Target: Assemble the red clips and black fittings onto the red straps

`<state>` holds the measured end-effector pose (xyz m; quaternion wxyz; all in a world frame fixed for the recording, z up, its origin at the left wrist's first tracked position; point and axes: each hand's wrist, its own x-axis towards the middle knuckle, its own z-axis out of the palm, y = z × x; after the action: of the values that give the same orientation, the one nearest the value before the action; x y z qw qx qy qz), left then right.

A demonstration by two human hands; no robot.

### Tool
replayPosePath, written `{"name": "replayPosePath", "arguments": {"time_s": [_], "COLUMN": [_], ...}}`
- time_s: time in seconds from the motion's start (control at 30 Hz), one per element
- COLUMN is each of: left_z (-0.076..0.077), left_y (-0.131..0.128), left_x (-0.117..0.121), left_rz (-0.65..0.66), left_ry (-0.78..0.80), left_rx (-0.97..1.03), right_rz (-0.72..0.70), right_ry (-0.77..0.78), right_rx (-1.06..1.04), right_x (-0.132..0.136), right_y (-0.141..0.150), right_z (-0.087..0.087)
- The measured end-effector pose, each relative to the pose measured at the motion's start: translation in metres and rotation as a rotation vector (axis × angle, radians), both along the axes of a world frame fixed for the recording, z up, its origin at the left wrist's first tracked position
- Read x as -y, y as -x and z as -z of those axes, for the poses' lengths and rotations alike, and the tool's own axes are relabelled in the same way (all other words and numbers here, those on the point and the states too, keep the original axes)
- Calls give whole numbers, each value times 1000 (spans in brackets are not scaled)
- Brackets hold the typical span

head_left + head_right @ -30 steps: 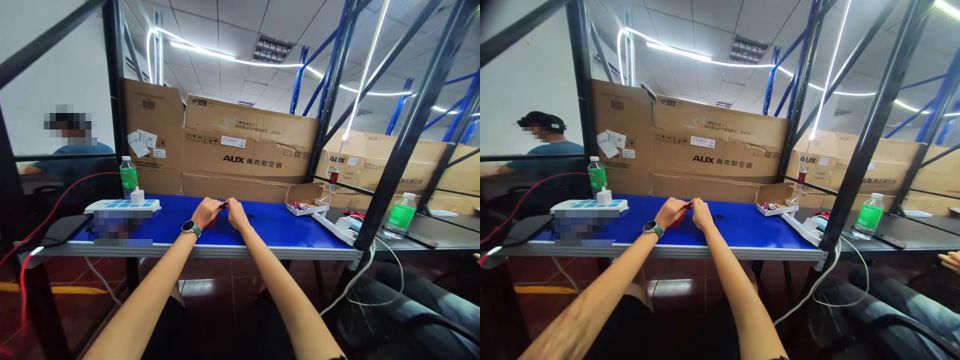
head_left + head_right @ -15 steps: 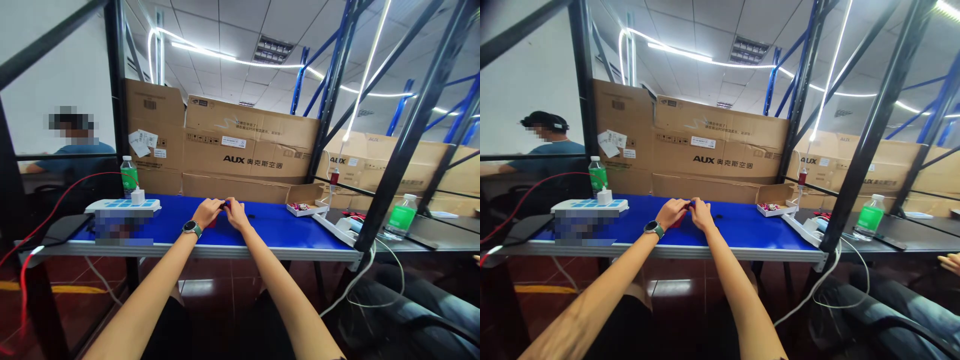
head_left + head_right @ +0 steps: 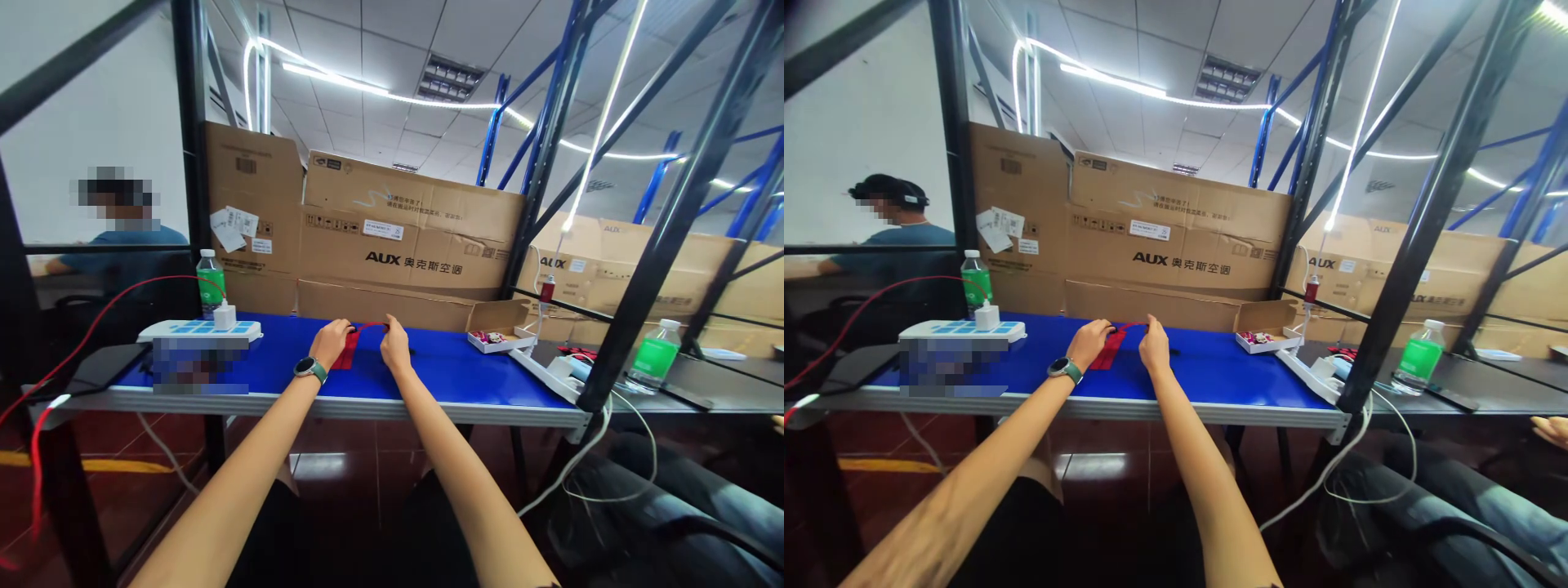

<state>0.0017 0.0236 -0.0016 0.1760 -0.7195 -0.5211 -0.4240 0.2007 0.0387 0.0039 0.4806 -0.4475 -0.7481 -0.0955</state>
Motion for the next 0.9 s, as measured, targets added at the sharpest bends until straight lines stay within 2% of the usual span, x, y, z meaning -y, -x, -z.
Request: {"name": "replayPosePath", "arguments": {"time_s": [0.13,0.27,0.6,0.9], "left_z": [2,1,-1,1], "left_y": [0,-2,-1,0], "left_x": [-3,5,5,2], "left_rz": [34,-26,-150,-113], "left_ry": [-11,-4,94,72], "left_rx": [-2,16,73,50], "right_rz": [26,89,28,60], "right_ry": [-17,-16,-49,-19], "right_rx": [13,105,330,389], "right_x": [6,10,13,11], "right_y": [2,3,9,8], "right_z": [-1,-2,0,3]}}
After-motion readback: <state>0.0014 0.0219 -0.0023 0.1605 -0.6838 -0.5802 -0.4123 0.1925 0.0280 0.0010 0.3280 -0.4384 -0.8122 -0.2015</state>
